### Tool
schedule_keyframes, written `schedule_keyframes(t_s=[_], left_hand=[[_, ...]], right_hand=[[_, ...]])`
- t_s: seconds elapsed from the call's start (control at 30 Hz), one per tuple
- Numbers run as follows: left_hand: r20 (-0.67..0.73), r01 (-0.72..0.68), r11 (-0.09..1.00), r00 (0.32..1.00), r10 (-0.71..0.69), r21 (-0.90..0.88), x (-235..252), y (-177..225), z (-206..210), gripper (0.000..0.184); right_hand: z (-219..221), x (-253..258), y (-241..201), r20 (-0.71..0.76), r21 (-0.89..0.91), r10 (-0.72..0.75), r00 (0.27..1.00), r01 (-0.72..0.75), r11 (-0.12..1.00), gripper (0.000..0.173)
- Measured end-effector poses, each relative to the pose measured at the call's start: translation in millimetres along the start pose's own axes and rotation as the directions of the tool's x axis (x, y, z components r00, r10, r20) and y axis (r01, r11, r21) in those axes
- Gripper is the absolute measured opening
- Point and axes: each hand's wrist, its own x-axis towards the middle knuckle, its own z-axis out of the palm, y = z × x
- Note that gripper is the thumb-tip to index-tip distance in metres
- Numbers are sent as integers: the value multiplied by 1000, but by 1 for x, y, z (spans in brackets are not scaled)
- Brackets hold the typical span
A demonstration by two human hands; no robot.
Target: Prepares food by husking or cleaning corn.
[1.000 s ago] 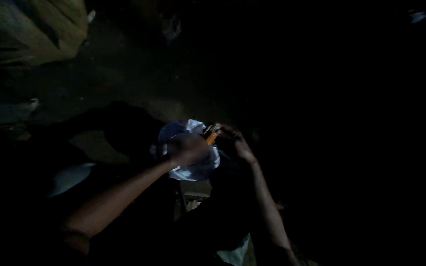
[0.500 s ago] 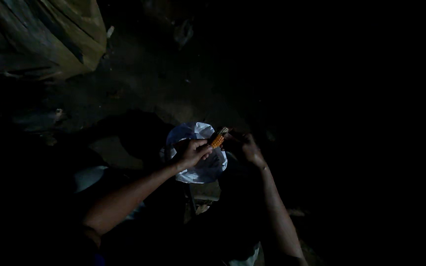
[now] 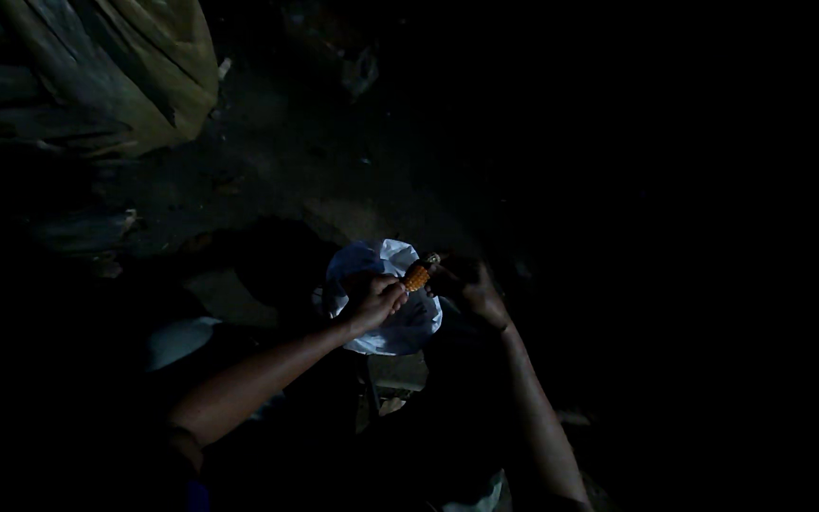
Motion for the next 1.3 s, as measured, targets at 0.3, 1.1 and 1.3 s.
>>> schedule_keyframes(t_s=[0.3, 1.1, 1.3], left_hand=[[-9, 197, 976, 980, -198, -90, 0, -3, 6, 21], [36, 229, 958, 971, -238, 171, 11, -7, 3, 28], [140, 61, 998, 988, -59, -15, 9, -6, -1, 26]], right_hand=[[5, 3, 3, 21, -231, -3, 1000, 7, 973, 18], [9, 3, 4, -11, -292, 145, 989, -142, 946, 22], [-4, 3, 4, -26, -87, 148, 989, -150, 985, 19]])
